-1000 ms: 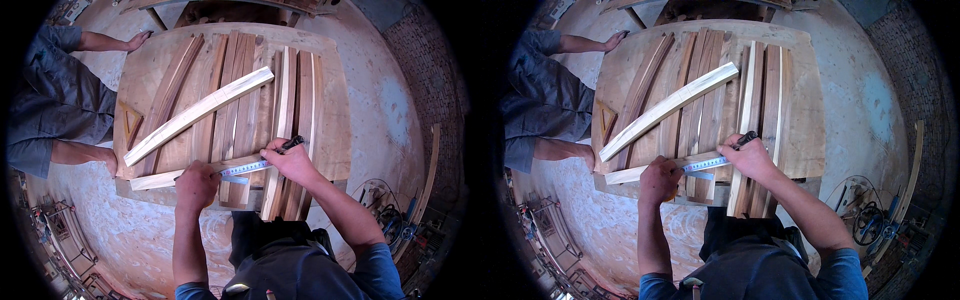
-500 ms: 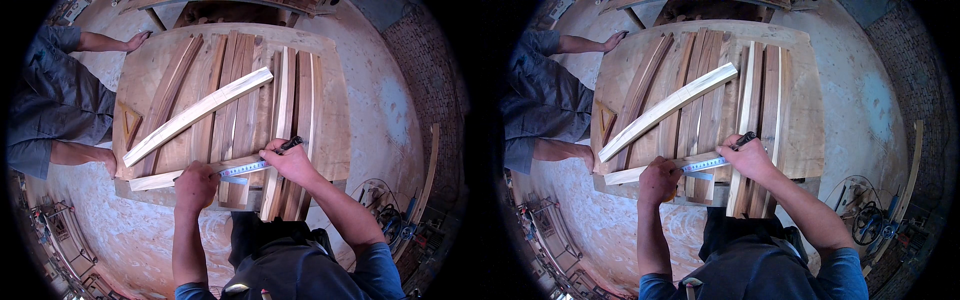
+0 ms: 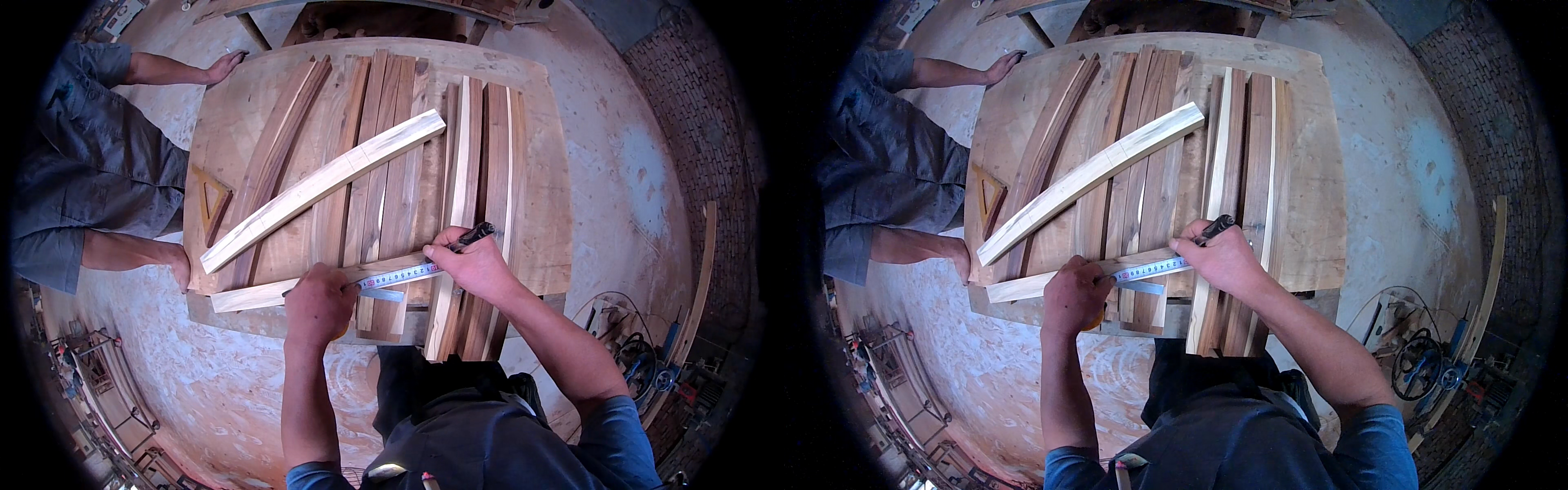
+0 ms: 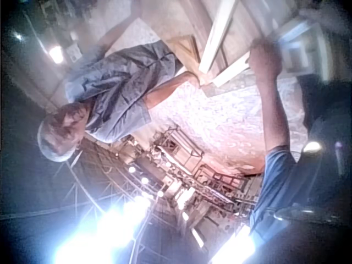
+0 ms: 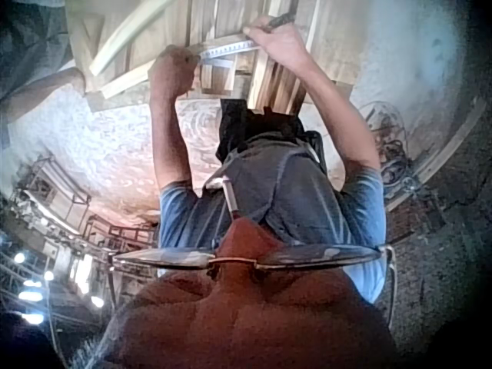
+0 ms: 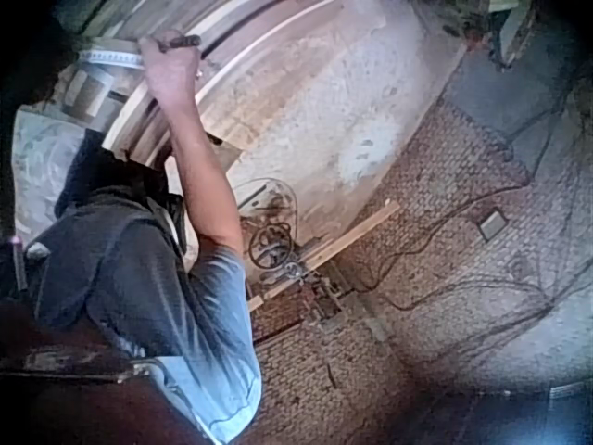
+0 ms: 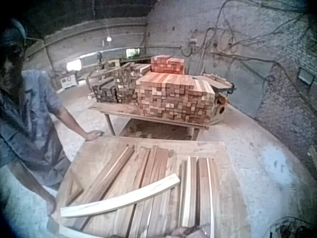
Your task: The person measures and marks wooden planks on a workbench using a tape measure, a speed square, and a marker. They align the tools to draw straight lines and measure lengths on multiple pieces of wood.
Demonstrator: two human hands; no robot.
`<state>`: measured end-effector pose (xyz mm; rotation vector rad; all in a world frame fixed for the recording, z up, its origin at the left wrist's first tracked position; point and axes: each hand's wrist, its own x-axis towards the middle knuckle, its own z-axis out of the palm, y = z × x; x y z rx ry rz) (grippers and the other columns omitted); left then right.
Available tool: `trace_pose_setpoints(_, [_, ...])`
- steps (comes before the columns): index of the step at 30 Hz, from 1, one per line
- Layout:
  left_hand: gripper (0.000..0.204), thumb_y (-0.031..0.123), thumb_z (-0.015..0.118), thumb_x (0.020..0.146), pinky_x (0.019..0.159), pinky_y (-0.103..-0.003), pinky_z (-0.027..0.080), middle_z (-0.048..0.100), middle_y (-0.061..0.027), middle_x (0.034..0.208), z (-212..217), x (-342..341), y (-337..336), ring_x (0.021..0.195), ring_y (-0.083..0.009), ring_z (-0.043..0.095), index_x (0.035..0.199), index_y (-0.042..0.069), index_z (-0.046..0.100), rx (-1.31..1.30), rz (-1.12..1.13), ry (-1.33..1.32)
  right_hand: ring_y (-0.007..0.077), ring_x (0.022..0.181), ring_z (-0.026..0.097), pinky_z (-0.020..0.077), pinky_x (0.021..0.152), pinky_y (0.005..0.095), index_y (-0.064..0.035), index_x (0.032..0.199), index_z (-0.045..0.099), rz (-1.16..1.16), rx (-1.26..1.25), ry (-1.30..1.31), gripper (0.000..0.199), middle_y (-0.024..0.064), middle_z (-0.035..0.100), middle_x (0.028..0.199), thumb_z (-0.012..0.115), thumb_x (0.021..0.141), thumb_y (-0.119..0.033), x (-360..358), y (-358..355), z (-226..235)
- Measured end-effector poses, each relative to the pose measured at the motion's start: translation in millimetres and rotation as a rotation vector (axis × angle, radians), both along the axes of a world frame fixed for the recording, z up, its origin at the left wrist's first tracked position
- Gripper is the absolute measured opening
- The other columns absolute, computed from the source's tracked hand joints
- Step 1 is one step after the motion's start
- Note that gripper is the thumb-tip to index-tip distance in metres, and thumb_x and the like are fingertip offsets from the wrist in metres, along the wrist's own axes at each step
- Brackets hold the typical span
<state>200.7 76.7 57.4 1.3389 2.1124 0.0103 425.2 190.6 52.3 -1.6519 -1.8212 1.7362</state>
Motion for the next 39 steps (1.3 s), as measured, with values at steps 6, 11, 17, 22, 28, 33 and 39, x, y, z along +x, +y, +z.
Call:
trace_pose_setpoints(6, [0.019,0.029,0.071,0.086,0.081,-0.044,0.053,0.065,-0.0108,0.099,0.0,-0.8,0.6,0.094,-0.0307,0.066,0.087,0.010,0.073,-0.017,-0.007,0.007,0.0101,0.061,0.056,0.0471,0.058,0.0291,-0.0027,0.084,0.070,-0.016,0.019,0.039,0.023,0.0032,0.062,0.067,0.071,0.091,-0.025,0.6,-1.5,-3.2])
trace_pose_setpoints(11, [0.019,0.029,0.071,0.086,0.081,-0.045,0.053,0.065,-0.0107,0.099,0.8,-0.7,0.9,0.095,-0.0308,0.066,0.086,0.010,0.073,-0.012,0.002,-0.003,0.0128,0.065,0.059,0.0498,0.063,0.0313,-0.0019,0.085,0.071,-0.009,0.006,0.009,0.025,0.0061,0.065,0.069,0.071,0.090,-0.026,0.6,-0.4,-2.4])
trace_pose_setpoints(17, [0.018,0.029,0.071,0.086,0.080,-0.044,0.053,0.065,-0.0107,0.098,-2.3,-1.0,-0.4,0.094,-0.0306,0.066,0.088,0.011,0.073,-0.003,-0.004,0.003,0.0132,0.066,0.060,0.0502,0.064,0.0317,-0.0019,0.086,0.071,-0.005,-0.001,0.006,0.025,0.0064,0.066,0.070,0.070,0.090,-0.027,1.3,0.5,-2.0])
trace_pose_setpoints(22, [0.019,0.029,0.070,0.086,0.080,-0.044,0.053,0.066,-0.0104,0.099,-0.6,-1.0,0.6,0.093,-0.0308,0.066,0.089,0.011,0.074,-0.009,0.000,-0.009,0.0063,0.054,0.051,0.0424,0.049,0.0256,-0.0033,0.081,0.068,-0.014,0.055,0.053,0.022,-0.0012,0.059,0.064,0.070,0.092,-0.022,0.8,-0.6,-4.4])
trace_pose_setpoints(28, [0.018,0.028,0.070,0.086,0.080,-0.044,0.053,0.066,-0.0100,0.098,-0.2,-1.0,1.0,0.093,-0.0306,0.066,0.089,0.010,0.073,-0.008,0.000,-0.006,0.0062,0.052,0.051,0.0420,0.047,0.0254,-0.0031,0.082,0.068,-0.005,0.053,0.052,0.022,-0.0011,0.059,0.064,0.070,0.092,-0.022,1.7,-0.2,-5.7])
trace_pose_setpoints(33, [0.018,0.028,0.071,0.086,0.079,-0.044,0.053,0.065,-0.0099,0.097,-2.2,-1.8,-0.4,0.092,-0.0305,0.066,0.088,0.010,0.073,0.013,-0.008,0.000,0.0139,0.065,0.060,0.0499,0.063,0.0322,-0.0028,0.086,0.072,0.005,-0.011,-0.005,0.025,0.0063,0.066,0.070,0.070,0.091,-0.027,1.2,1.8,-1.8])
trace_pose_setpoints(39, [0.018,0.027,0.070,0.086,0.079,-0.044,0.053,0.065,-0.0102,0.096,-2.5,-1.9,-0.3,0.093,-0.0303,0.066,0.087,0.010,0.073,0.020,-0.009,-0.003,0.0059,0.052,0.052,0.0435,0.045,0.0251,-0.0027,0.083,0.068,-0.007,0.043,0.066,0.022,-0.0006,0.060,0.064,0.070,0.093,-0.023,2.0,-0.3,-8.5])
